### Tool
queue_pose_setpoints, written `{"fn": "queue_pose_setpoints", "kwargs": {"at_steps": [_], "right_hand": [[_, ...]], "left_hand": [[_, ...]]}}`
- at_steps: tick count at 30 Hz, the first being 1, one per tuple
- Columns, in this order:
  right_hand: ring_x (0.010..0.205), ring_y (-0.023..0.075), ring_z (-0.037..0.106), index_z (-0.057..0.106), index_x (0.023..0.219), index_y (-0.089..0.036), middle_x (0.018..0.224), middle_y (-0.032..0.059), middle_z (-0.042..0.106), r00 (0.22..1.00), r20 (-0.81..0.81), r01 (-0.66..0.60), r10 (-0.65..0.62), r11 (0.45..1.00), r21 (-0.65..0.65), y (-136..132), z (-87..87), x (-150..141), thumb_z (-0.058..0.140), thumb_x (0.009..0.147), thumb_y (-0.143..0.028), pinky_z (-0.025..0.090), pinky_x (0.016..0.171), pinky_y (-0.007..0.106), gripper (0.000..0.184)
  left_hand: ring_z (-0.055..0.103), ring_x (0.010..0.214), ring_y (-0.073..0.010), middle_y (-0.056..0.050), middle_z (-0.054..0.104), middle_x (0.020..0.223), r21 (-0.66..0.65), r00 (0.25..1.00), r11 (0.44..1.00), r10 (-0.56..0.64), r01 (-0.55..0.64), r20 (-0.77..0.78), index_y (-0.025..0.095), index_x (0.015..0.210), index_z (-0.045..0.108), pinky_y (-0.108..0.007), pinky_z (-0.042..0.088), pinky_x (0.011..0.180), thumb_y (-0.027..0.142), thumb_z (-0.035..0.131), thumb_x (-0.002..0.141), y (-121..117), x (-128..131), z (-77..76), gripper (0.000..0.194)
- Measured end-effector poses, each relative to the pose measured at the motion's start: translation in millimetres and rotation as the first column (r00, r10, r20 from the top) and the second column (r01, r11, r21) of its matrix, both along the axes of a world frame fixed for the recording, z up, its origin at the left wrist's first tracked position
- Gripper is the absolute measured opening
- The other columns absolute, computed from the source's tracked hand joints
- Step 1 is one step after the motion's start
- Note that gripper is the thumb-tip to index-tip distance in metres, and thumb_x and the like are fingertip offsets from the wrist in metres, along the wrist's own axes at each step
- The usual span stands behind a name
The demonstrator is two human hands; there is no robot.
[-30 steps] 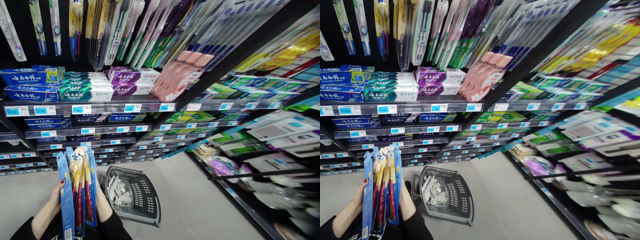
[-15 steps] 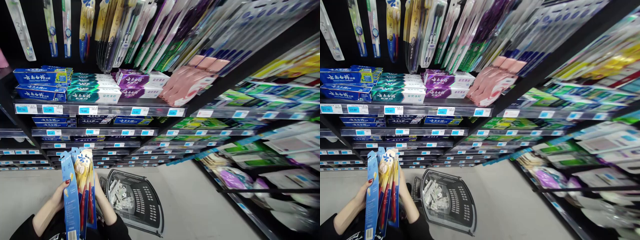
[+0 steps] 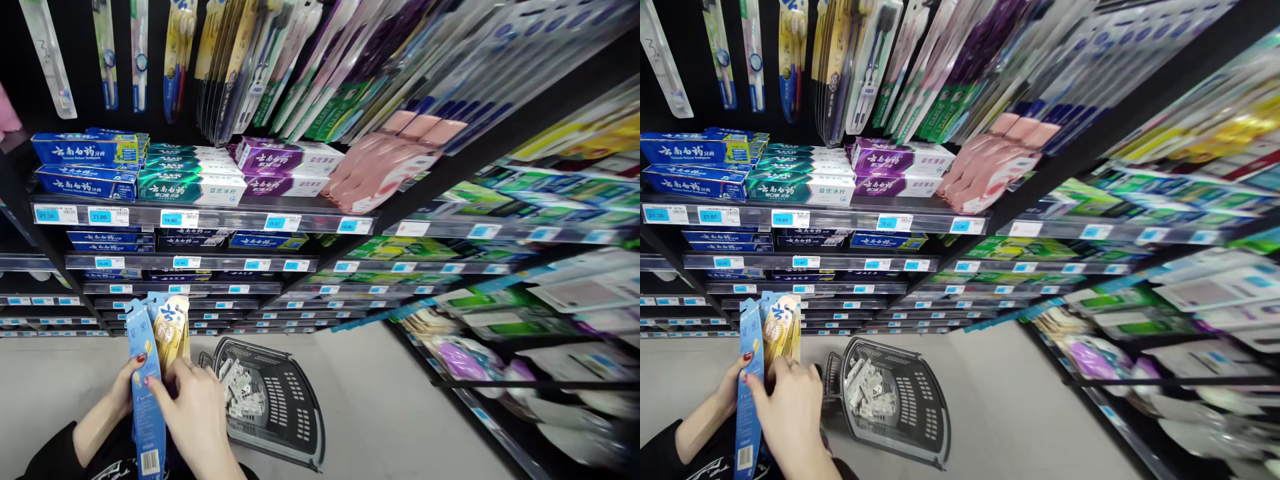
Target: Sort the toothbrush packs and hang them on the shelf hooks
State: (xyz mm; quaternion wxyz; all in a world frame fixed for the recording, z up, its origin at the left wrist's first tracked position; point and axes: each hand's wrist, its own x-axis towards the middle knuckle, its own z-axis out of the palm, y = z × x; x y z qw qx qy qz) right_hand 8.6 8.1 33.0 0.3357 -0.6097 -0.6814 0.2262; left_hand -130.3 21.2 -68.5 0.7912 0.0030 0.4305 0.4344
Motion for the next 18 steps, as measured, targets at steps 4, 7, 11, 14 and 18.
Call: {"fn": "queue_pose_setpoints", "kwargs": {"at_steps": [4,7,11,14,18], "right_hand": [[0.046,0.0119,0.039,0.046,0.053,-0.02,0.05,-0.0018,0.048,0.998,0.019,-0.058,0.061,0.989,-0.137,0,0.3,-11,0.061,0.069,-0.031,0.02,0.052,0.027,0.025],[0.047,0.0102,0.038,0.041,0.053,-0.019,0.049,-0.0045,0.041,0.978,-0.193,-0.12,0.075,0.965,-0.234,1,-8.7,-11,0.054,0.073,-0.024,0.022,0.049,0.024,0.025],[0.049,0.0086,0.035,0.037,0.055,-0.019,0.052,-0.0056,0.036,0.798,-0.602,-0.122,-0.043,0.965,-0.231,2,-21.5,2,0.051,0.077,-0.032,0.028,0.049,0.021,0.029],[0.052,0.0094,0.04,0.041,0.059,-0.019,0.057,-0.0041,0.045,0.5,-0.857,-0.167,-0.126,0.957,-0.238,3,-27.9,16,0.059,0.071,-0.038,0.034,0.05,0.021,0.029],[0.061,0.0156,0.054,0.055,0.082,-0.023,0.078,0.0008,0.06,0.058,-0.948,-0.237,-0.312,0.919,-0.316,4,-31.4,34,0.062,0.067,-0.043,0.042,0.053,0.026,0.026]], "left_hand": [[0.061,0.056,-0.0193,-0.005,0.068,0.059,0.049,1.0,0.999,0.012,-0.011,-0.014,0.013,0.067,0.062,-0.031,0.048,0.065,0.03,0.074,0.053,-1,-1,-3.2,0.025],[0.062,0.058,-0.0227,-0.005,0.067,0.057,0.078,1.0,0.997,0.006,-0.005,-0.013,0.014,0.067,0.062,-0.035,0.048,0.067,0.038,0.08,0.039,-3,-2,-6.5,0.041],[0.063,0.059,-0.0214,-0.004,0.069,0.06,0.14,0.999,0.99,0.026,-0.021,-0.03,0.015,0.071,0.062,-0.032,0.049,0.064,0.029,0.082,0.036,-3,-1,-6.1,0.043],[0.064,0.058,-0.0204,-0.003,0.07,0.063,0.17,0.998,0.985,0.03,-0.02,-0.06,0.016,0.075,0.061,-0.031,0.049,0.06,0.015,0.079,0.042,-1,-1,-3.3,0.038],[0.064,0.057,-0.0198,-0.002,0.071,0.065,0.144,0.99,0.989,0.04,-0.02,-0.133,0.018,0.077,0.058,-0.031,0.051,0.059,0.013,0.075,0.047,0,-2,-1.0,0.034]]}}
